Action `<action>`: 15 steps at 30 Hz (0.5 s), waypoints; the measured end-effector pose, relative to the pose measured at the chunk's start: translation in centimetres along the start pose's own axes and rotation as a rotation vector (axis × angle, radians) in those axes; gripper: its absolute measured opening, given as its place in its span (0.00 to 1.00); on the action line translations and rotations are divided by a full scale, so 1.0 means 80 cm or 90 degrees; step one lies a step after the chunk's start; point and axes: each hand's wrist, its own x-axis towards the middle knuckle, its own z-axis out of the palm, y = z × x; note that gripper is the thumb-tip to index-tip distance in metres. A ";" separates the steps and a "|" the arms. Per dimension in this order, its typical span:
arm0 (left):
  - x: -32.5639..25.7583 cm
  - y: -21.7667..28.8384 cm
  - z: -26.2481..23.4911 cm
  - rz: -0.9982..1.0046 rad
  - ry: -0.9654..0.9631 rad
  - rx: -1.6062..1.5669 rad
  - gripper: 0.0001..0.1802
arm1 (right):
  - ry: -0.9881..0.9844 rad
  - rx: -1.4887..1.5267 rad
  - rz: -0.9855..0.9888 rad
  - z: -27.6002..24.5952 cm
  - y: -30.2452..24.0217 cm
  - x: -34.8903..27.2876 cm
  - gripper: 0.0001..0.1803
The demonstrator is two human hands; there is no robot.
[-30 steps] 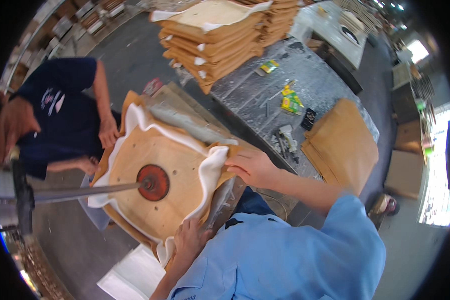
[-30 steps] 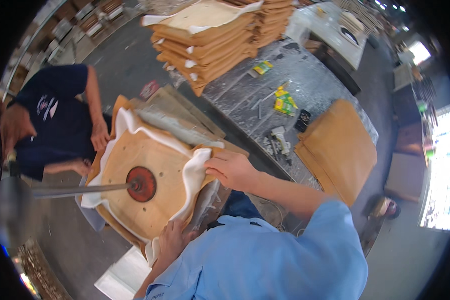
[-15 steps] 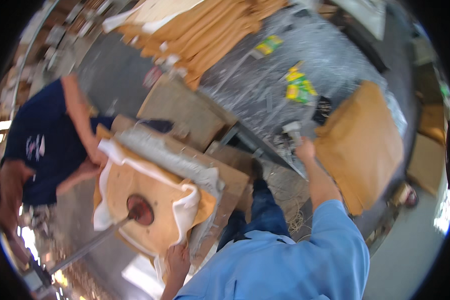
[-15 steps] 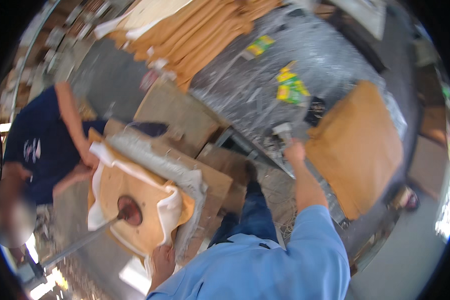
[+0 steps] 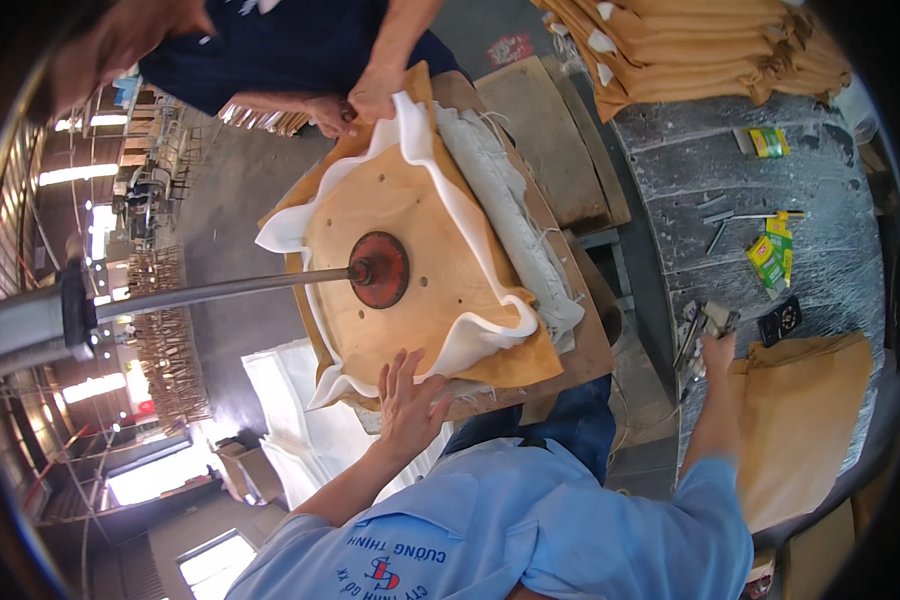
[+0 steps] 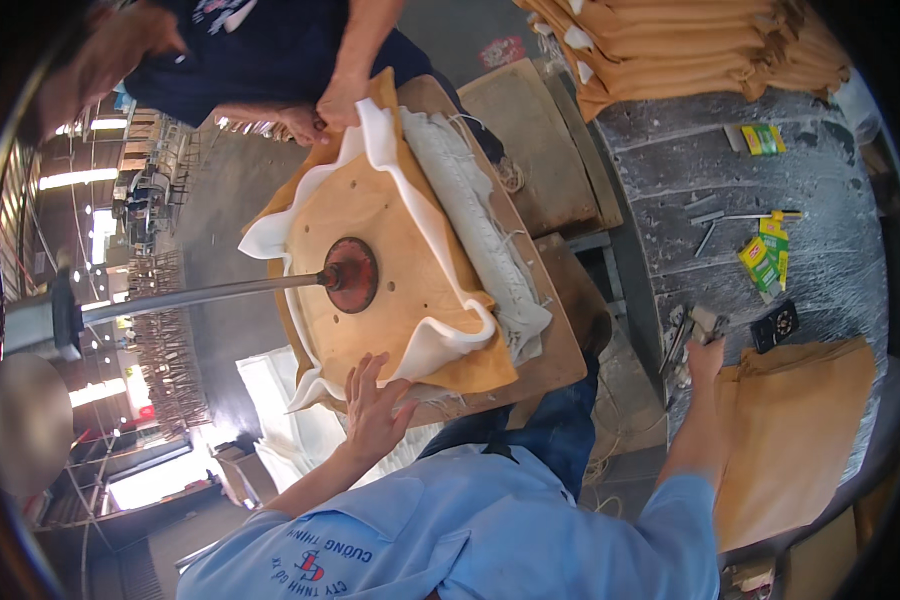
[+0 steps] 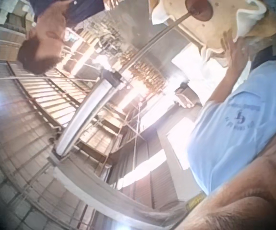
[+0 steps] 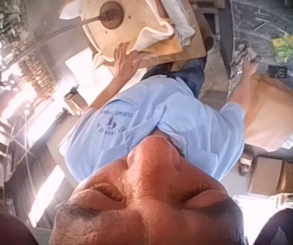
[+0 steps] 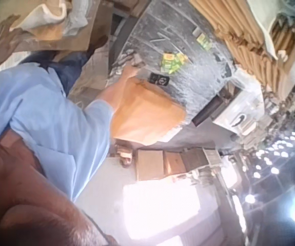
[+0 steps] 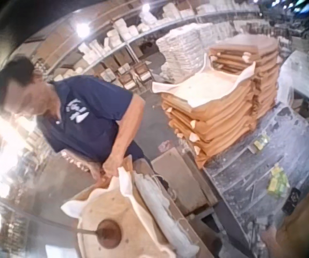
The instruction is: The person assembles chair cushions by layering fabric and foam on a wooden frame, then uses a pneumatic staple gun to secure the fabric edges. The process is repeated for multiple cushions with a coworker assisting by applying adhesive and handing materials.
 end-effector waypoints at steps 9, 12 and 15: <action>-0.010 -0.068 0.011 0.153 0.069 -0.050 0.13 | 0.115 0.426 -0.084 -0.036 -0.116 -0.270 0.35; -0.013 -0.084 0.025 0.189 0.086 -0.049 0.15 | 0.052 0.518 0.069 -0.047 -0.157 -0.382 0.29; -0.003 -0.092 0.032 0.233 0.099 -0.052 0.17 | 0.029 0.493 0.031 -0.043 -0.157 -0.468 0.31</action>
